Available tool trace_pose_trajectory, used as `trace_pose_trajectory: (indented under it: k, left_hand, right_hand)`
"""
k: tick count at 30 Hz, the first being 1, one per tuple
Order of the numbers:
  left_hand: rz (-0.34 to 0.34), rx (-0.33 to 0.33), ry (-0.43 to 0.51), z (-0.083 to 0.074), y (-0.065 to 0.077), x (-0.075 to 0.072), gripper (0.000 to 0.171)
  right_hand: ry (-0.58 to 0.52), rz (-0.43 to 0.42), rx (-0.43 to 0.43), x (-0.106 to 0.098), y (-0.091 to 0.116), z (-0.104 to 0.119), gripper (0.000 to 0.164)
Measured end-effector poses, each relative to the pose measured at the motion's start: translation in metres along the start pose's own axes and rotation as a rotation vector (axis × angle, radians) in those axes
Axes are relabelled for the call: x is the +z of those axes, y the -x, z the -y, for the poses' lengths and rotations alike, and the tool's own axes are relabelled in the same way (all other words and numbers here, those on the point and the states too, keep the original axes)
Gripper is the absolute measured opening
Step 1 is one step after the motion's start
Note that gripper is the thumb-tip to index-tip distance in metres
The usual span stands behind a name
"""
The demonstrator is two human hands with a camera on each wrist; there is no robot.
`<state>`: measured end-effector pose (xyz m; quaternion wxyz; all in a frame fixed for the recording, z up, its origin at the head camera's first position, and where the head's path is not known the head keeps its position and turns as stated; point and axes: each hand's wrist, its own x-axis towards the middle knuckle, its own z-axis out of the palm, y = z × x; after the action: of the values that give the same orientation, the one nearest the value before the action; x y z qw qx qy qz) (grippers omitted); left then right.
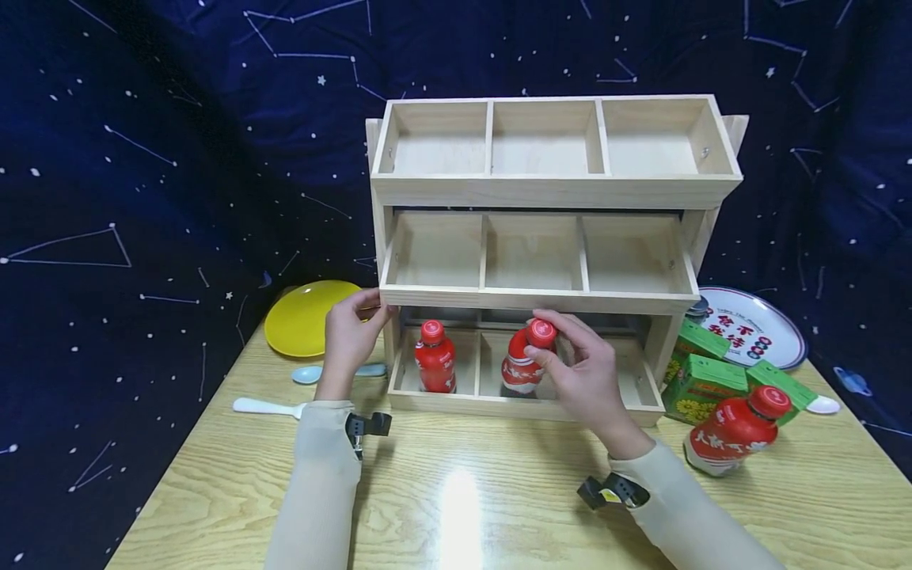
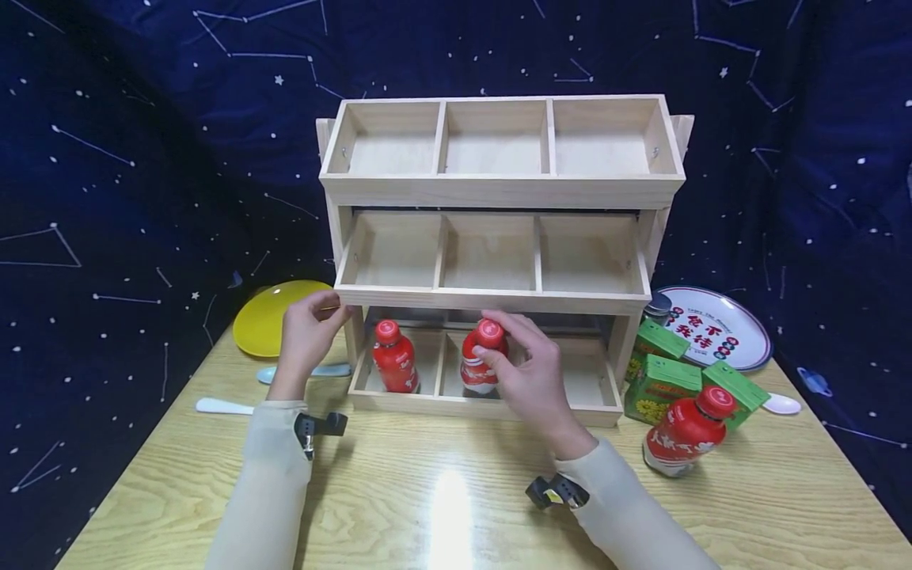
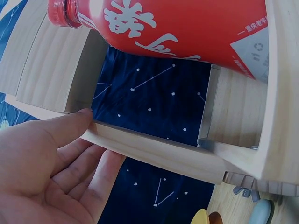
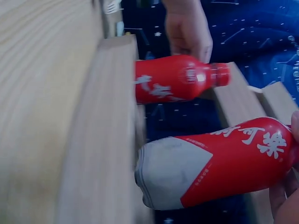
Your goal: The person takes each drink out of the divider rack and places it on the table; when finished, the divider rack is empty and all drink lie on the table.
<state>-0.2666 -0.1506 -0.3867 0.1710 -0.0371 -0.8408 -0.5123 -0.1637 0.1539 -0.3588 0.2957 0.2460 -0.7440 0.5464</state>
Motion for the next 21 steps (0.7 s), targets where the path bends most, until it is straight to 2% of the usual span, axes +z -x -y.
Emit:
trace_pose_trajectory:
  k: [10, 21]
  left_hand:
    - [0.003, -0.003, 0.007, 0.0, 0.001, 0.0, 0.036]
    - [-0.001, -0.001, 0.012, 0.001, 0.0, -0.001, 0.038]
  right_hand:
    - [0.083, 0.013, 0.039, -0.039, 0.007, 0.008, 0.058]
    - [0.185, -0.002, 0.11, -0.092, 0.033, 0.018, 0.06]
